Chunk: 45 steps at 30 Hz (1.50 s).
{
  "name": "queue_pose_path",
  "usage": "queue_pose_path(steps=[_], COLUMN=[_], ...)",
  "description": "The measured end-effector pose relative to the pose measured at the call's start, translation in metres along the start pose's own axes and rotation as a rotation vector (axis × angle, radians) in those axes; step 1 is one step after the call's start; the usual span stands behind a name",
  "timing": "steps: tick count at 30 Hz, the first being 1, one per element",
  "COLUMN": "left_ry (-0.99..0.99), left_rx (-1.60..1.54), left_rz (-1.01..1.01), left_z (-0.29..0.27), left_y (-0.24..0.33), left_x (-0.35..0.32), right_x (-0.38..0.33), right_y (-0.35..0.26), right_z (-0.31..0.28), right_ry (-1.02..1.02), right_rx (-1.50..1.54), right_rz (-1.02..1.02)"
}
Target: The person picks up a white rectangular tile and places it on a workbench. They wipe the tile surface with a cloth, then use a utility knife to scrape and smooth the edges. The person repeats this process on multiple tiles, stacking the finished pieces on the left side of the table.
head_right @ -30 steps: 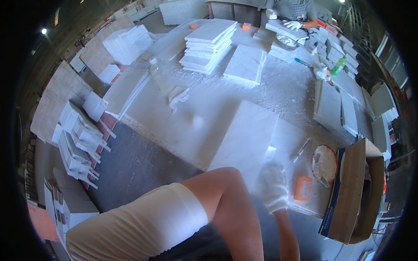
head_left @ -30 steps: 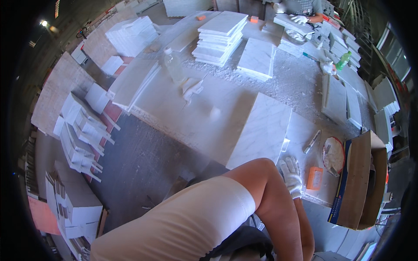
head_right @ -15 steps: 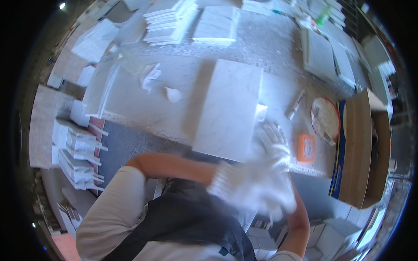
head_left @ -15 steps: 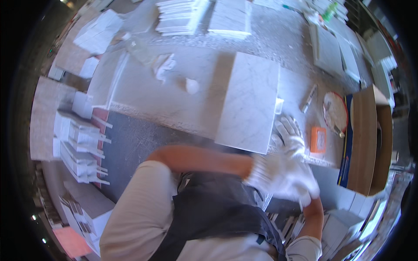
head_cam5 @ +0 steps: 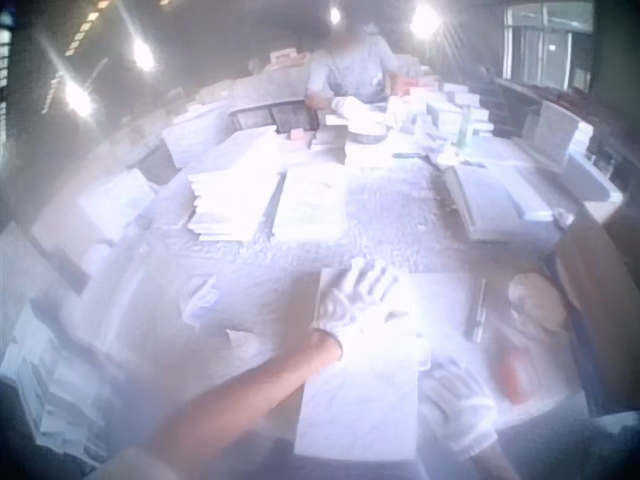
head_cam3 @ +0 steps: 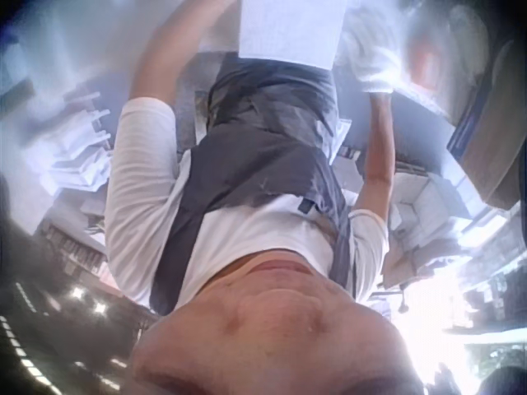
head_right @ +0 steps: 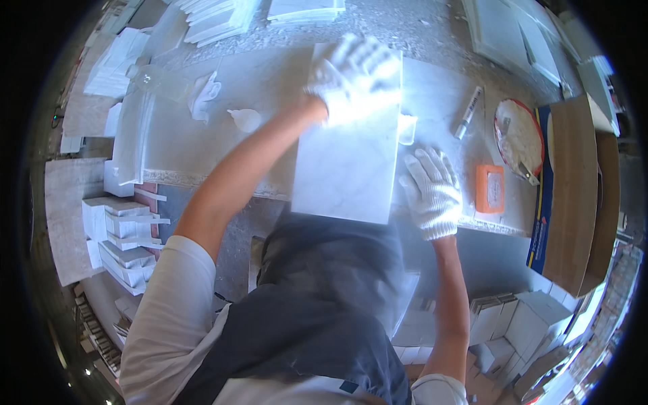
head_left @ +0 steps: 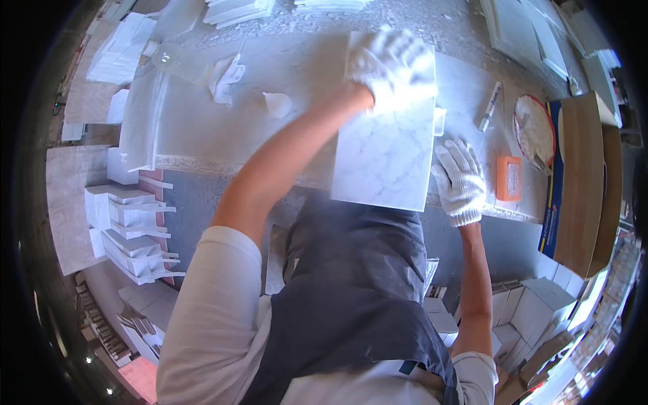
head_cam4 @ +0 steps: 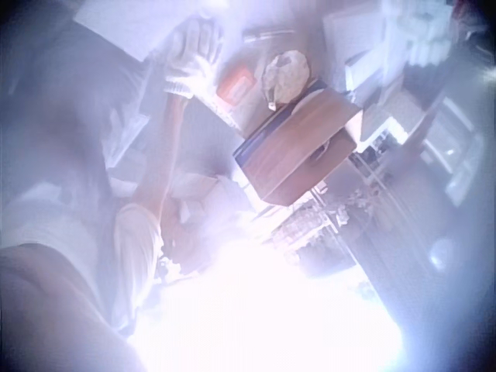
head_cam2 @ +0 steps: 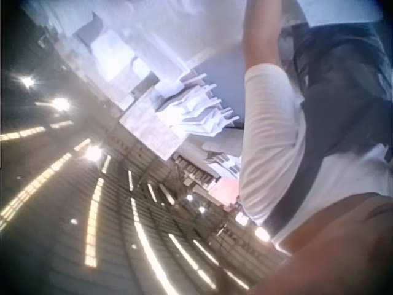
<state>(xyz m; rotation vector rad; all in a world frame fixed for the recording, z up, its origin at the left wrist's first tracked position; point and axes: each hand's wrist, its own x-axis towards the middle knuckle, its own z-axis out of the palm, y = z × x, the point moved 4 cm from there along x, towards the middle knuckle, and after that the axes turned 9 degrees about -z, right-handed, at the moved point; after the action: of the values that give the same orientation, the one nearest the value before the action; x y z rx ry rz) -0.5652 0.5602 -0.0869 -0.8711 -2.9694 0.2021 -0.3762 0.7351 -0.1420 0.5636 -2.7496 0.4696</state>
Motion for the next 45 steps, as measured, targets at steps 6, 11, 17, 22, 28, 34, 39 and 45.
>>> queue_pose_path(steps=[6,11,17,22,28,34,39,45], left_ry=[-0.079,-0.011,0.318,0.231,-0.020,-0.143,-0.171,-0.311], left_rx=[-0.152,-0.439,-0.995,-1.263,-1.672,-1.485,-1.294,-1.099], left_rz=[0.520,0.425,-0.553,-0.792,-1.011,-0.989,-0.848,-0.823], left_z=[-0.021,-0.022,-0.018,0.003,0.011,0.009,0.018,0.033], left_y=[0.075,0.046,-0.023,-0.034,-0.022,-0.007,-0.013,-0.021], left_x=[-0.172,-0.245,-0.287,-0.285,-0.277,-0.278,-0.266,-0.239], right_x=[-0.007,-0.056,-0.123,-0.105,-0.080,-0.074,-0.072,-0.071], right_y=[0.003,-0.009,-0.053,-0.074,-0.076,-0.086,-0.105,-0.107], right_z=[-0.008,-0.011,-0.001,0.010,0.008,0.000,-0.008,-0.010], right_ry=[0.087,0.203,0.273,0.282,0.208,0.144,0.153,0.079], right_rx=[0.044,0.558,0.846,1.040,1.238,1.293,1.294,1.348], right_rz=[-0.062,0.149,0.747,0.738,0.647,0.591,0.702,0.700])
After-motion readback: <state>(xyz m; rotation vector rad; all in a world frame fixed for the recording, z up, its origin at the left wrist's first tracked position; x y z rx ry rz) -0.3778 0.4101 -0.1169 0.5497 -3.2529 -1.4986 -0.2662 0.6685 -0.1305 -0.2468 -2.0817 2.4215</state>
